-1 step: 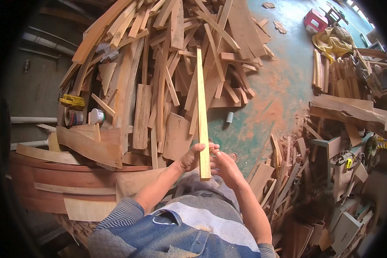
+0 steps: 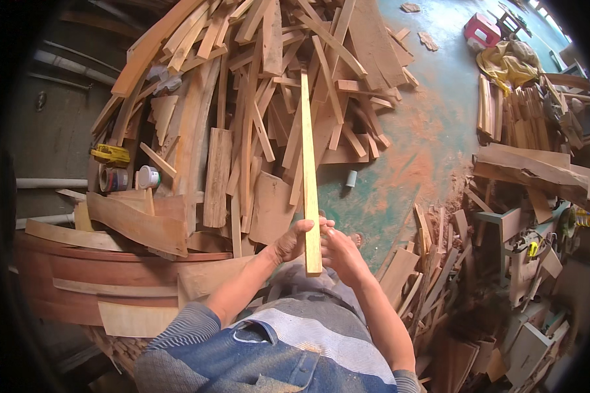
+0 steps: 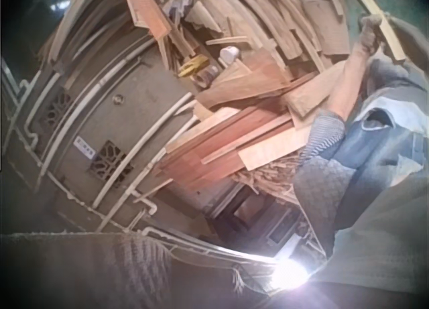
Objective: The person picks up several pieces of wood one at a time from a large pile, turning each over to look at the sides and edges by hand before placing them back down.
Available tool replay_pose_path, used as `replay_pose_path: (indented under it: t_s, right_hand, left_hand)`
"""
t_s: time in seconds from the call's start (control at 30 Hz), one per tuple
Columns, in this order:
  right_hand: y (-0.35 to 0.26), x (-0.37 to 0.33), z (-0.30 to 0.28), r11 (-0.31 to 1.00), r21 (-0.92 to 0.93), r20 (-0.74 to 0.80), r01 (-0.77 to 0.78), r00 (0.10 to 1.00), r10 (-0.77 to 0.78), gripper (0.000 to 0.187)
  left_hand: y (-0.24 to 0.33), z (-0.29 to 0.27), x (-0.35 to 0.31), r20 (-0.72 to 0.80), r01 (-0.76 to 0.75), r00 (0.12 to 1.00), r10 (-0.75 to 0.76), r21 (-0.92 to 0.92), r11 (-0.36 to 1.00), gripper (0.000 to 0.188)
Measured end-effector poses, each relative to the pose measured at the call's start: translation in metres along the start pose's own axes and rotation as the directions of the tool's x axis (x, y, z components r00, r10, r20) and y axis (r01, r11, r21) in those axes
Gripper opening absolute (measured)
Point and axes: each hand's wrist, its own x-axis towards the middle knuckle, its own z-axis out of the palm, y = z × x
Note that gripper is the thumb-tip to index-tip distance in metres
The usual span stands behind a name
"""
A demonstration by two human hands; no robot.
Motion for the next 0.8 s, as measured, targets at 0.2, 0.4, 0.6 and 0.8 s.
replay_pose_path:
  t_s: [0.2, 0.4, 0.6, 0.8]
  right_hand:
    - [0.01, 0.033, 0.045, 0.986, -0.145, -0.113, 0.08, 0.989, -0.097, 0.036]
    - [-0.004, 0.023, 0.055, 0.98, -0.174, -0.156, 0.097, 0.98, -0.124, 0.03]
    - [-0.019, -0.058, 0.038, 0.981, -0.187, -0.2, 0.059, 0.975, -0.096, 0.036]
    - [0.011, -0.132, 0.018, 0.949, -0.313, -0.326, -0.033, 0.943, -0.075, 0.056]
  left_hand:
    - [-0.004, -0.054, 0.007, -0.029, 0.037, 0.999, -0.035, 0.078, 0.996, 0.068]
    - [0.042, -0.028, 0.032, -0.061, -0.165, 0.986, 0.158, -0.14, 0.976, 0.05]
    - [0.06, -0.007, 0.065, -0.019, -0.081, 0.997, 0.079, -0.225, 0.971, 0.043]
    - [0.026, -0.031, 0.114, -0.18, -0.06, 0.984, 0.016, -0.242, 0.968, 0.039]
